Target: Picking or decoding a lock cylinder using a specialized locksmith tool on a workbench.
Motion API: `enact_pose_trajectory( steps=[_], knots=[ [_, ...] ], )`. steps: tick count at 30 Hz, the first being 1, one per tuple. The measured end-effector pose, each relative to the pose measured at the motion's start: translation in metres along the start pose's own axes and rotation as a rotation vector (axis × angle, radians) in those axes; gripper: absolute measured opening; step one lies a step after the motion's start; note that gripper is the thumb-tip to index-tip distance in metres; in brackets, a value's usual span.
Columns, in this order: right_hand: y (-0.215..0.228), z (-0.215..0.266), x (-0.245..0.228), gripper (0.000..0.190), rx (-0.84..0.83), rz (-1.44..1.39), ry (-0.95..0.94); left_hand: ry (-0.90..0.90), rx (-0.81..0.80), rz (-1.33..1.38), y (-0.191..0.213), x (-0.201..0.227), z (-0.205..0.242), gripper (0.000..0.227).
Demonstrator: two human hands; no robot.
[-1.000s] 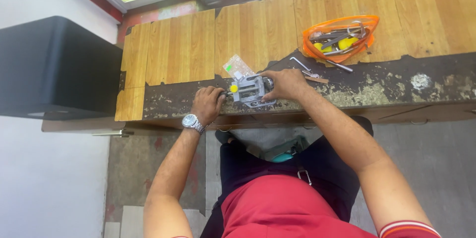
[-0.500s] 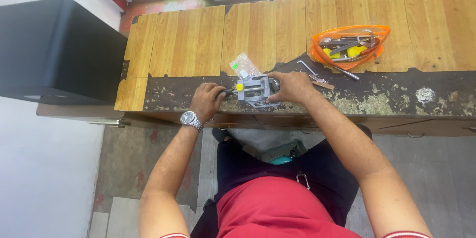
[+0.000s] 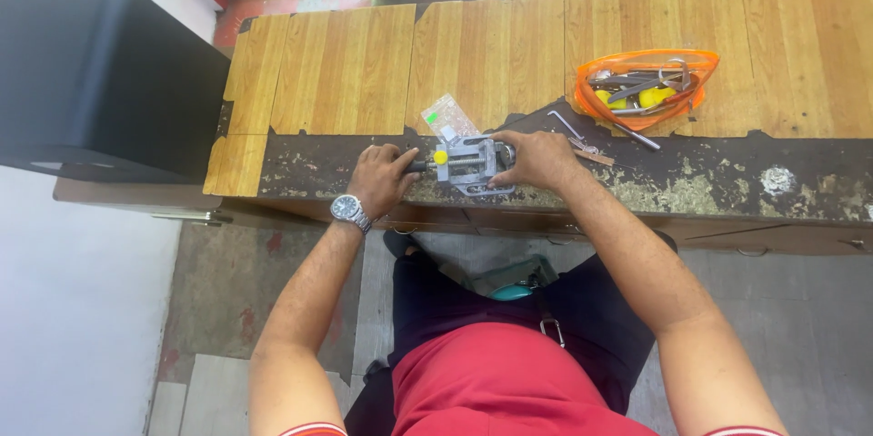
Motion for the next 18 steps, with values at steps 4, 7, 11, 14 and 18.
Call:
enact_pose_trajectory(
  steps=[4, 7, 11, 14, 18],
  knots=[
    [-0.005, -0.001, 0.003, 0.080, -0.003, 0.009, -0.007, 0.023, -0.096, 0.017, -0.010, -0.001, 0.004, 0.059],
    [-0.004, -0.001, 0.003, 0.080, -0.002, 0.012, -0.012, 0.075, -0.134, 0.037, -0.011, -0.002, 0.007, 0.092],
    [-0.002, 0.000, 0.002, 0.079, -0.009, 0.012, -0.005, 0.002, 0.129, 0.063, -0.003, -0.007, 0.003, 0.035],
    [-0.001, 0.000, -0.002, 0.079, -0.006, 0.021, 0.011, -0.066, 0.202, 0.023, 0.005, -0.003, 0.007, 0.029],
    [0.008, 0.003, -0.006, 0.077, 0.012, -0.023, -0.003, -0.068, 0.182, -0.036, -0.005, -0.004, 0.011, 0.049]
  ],
)
Point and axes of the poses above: each hand's wrist, its own z-axis away from the middle knuckle, its own y-axis out of the back of the hand, x = y × z, the point moved 10 cm from there along -z, towards the middle knuckle, and after that the axes turned 15 degrees about x, right-handed, at the moved point
